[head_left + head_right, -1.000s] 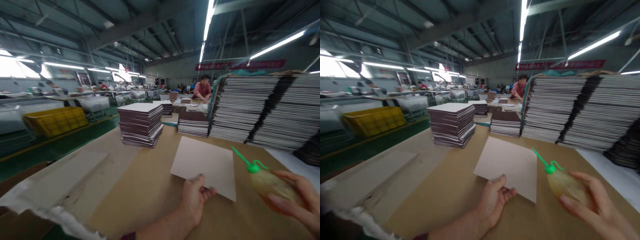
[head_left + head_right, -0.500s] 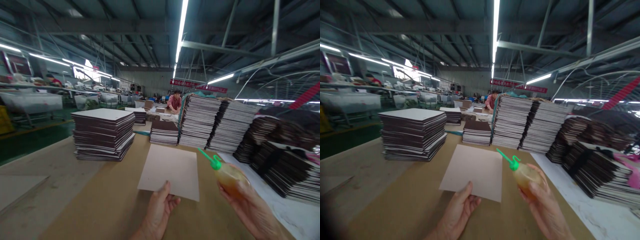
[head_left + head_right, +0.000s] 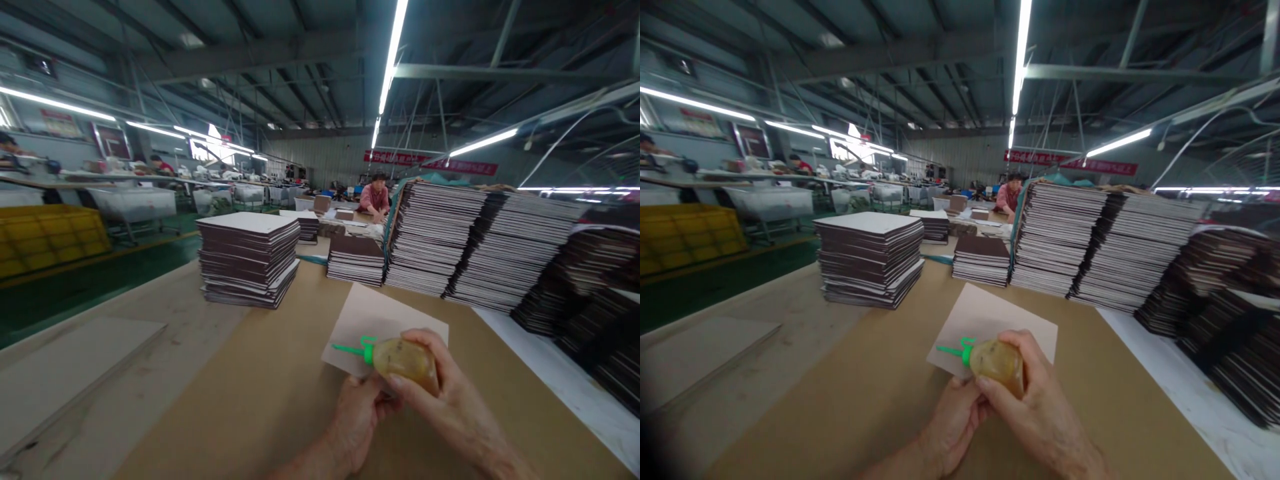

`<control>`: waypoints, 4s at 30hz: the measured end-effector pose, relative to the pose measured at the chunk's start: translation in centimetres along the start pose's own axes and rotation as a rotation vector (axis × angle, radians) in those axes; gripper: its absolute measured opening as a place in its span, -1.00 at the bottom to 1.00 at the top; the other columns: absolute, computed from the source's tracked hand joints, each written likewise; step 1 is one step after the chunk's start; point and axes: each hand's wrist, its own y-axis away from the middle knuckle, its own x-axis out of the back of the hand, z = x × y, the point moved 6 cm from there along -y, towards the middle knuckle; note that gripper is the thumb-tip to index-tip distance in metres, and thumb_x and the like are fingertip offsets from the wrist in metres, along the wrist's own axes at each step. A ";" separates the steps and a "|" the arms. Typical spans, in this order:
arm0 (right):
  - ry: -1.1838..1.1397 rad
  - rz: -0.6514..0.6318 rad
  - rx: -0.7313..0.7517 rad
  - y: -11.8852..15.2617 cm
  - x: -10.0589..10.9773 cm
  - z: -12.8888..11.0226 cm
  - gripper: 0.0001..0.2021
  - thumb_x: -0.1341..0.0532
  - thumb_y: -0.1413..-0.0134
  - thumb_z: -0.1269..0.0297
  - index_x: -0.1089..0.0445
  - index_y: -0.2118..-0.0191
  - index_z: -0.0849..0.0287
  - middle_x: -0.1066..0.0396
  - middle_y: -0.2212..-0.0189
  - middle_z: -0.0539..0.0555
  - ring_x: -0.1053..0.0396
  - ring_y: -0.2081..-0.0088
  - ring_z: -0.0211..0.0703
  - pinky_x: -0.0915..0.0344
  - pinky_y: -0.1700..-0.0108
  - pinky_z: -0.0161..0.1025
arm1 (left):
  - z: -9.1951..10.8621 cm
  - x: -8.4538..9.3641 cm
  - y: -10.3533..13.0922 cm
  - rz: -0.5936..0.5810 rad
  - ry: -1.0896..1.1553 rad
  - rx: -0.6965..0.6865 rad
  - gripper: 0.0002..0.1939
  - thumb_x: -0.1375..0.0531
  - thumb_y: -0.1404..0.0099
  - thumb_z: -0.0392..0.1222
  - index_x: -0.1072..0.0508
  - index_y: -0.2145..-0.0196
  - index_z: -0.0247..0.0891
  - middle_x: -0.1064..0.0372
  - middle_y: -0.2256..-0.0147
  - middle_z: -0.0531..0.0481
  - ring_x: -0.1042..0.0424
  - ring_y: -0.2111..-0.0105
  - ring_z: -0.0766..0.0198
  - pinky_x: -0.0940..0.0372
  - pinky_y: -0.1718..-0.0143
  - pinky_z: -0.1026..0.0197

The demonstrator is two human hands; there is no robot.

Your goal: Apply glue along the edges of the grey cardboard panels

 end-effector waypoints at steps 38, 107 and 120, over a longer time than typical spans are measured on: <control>0.269 -0.085 0.680 1.3 -1.0 -3.7 -0.64 -0.06 -0.14 0.57 -0.19 -0.02 0.10 -0.24 0.23 0.14 -0.33 0.35 -0.19 -0.33 0.42 -0.31 | 0.1 -0.9 0.4 -0.076 -0.090 -0.018 -0.72 -0.28 -0.20 -0.09 -0.53 0.18 -0.30 -0.49 0.32 -0.10 -0.40 0.37 0.24 -0.27 0.34 0.26; 0.299 0.098 0.706 2.1 0.1 -2.6 -0.69 -0.08 -0.15 0.57 -0.27 0.01 0.20 -0.25 0.22 0.18 -0.36 0.32 -0.23 -0.37 0.41 -0.38 | -1.4 0.2 -0.5 -0.018 -0.115 0.055 -0.58 -0.39 -0.03 0.03 -0.55 0.25 -0.35 -0.46 0.35 -0.12 -0.38 0.40 0.22 -0.29 0.37 0.20; 0.499 0.195 0.738 2.4 0.1 -3.1 -0.72 -0.07 -0.14 0.51 -0.30 0.03 0.20 -0.28 0.21 0.19 -0.42 0.34 -0.23 -0.39 0.43 -0.41 | -2.0 0.4 -0.8 -0.027 -0.109 0.080 -0.52 -0.40 0.00 0.05 -0.54 0.23 -0.37 -0.47 0.36 -0.11 -0.39 0.43 0.22 -0.28 0.40 0.20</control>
